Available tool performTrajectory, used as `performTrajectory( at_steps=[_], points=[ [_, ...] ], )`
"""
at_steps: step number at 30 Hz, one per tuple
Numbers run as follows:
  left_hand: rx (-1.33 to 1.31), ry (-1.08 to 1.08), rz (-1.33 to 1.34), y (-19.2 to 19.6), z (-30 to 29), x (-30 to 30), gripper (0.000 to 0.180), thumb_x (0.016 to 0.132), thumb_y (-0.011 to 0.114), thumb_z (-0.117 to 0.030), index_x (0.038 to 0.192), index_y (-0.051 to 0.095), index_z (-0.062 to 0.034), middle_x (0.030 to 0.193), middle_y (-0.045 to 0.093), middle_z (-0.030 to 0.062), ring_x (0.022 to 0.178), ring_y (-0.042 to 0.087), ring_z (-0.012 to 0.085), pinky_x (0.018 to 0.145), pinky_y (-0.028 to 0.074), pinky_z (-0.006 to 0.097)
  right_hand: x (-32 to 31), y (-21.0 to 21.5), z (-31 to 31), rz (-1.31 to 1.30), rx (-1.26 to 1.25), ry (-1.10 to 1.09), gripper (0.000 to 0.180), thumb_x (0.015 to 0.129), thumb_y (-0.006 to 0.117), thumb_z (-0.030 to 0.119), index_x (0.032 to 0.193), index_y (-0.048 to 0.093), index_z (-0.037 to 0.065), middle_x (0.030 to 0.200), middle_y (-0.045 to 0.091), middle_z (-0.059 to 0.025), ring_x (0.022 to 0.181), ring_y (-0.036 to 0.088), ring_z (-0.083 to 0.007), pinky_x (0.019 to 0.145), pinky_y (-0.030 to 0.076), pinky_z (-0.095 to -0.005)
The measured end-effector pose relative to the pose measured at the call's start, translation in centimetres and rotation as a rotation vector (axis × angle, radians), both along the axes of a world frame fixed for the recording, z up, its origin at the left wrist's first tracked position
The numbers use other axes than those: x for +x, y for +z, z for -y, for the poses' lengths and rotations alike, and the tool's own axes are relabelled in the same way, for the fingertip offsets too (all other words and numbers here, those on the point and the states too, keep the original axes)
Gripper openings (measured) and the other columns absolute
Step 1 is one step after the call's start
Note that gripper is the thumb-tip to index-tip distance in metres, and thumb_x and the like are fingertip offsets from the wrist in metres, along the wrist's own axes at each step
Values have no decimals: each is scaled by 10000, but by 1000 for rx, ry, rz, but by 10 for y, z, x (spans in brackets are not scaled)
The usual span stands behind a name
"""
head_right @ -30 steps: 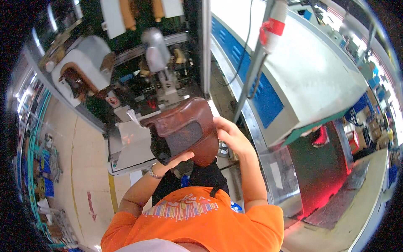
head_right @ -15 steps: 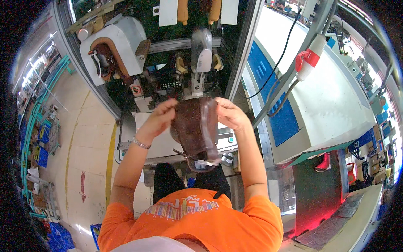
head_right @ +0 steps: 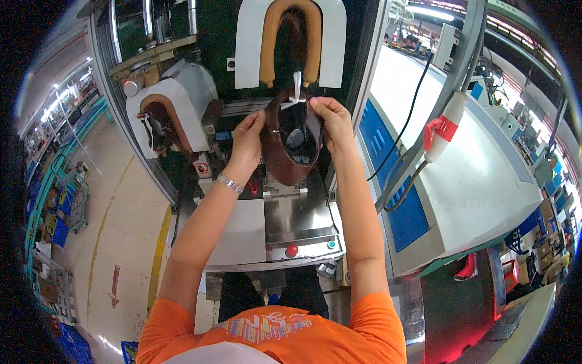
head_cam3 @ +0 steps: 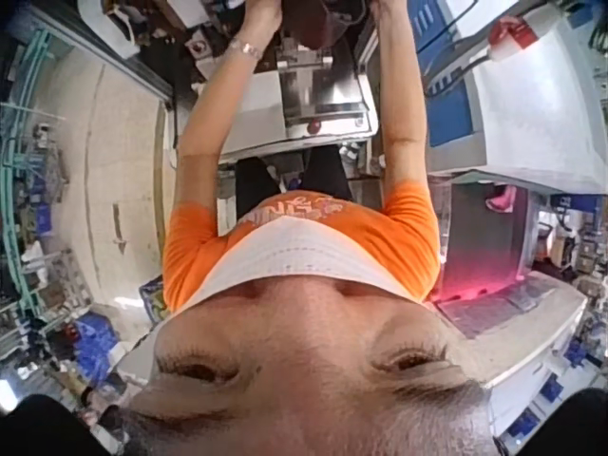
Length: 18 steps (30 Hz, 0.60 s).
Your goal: The person operates a shoe processing machine in a factory setting. They repeatedly pick up brown shoes, place them into the machine's molds, and remove them after processing. The shoes are then placed on a nearby table. A coworker is visible in the background.
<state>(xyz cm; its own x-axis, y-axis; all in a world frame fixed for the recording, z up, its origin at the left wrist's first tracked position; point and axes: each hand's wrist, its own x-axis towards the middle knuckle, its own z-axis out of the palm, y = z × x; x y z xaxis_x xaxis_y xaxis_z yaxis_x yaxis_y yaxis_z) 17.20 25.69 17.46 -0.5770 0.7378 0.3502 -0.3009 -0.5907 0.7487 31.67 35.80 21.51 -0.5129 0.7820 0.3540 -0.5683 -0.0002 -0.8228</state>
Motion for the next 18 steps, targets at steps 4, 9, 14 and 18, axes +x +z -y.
performTrajectory(
  at_steps=[4,9,14,18],
  points=[
    [-171,70,-1,-2,-8,9,188,898,509,-164,987,581,-14,862,600,19,784,545,92,730,440,238,-8,-11,-11,-18,-66,-10,56,804,613,66,841,607,24,744,613,-33,642,564,-107,589,459,-223],
    [-243,475,-422,-27,21,9,254,827,606,-206,984,568,-10,976,571,60,813,528,130,760,410,280,5,-51,15,72,-135,41,314,866,552,279,1047,533,23,987,589,-58,906,546,-145,799,430,-284],
    [154,758,-1505,20,112,76,569,717,654,-202,1206,429,-18,1162,477,100,891,528,187,787,365,321,36,-152,59,-36,-416,561,521,762,650,347,1188,470,106,1138,554,-58,999,550,-211,889,421,-433],
    [-259,595,-1665,29,118,100,581,737,624,-231,1233,415,-15,1179,446,93,704,541,181,723,376,300,6,-173,80,-433,-481,643,475,797,613,313,1182,472,75,1094,571,-70,948,570,-207,855,451,-393]
  ],
)
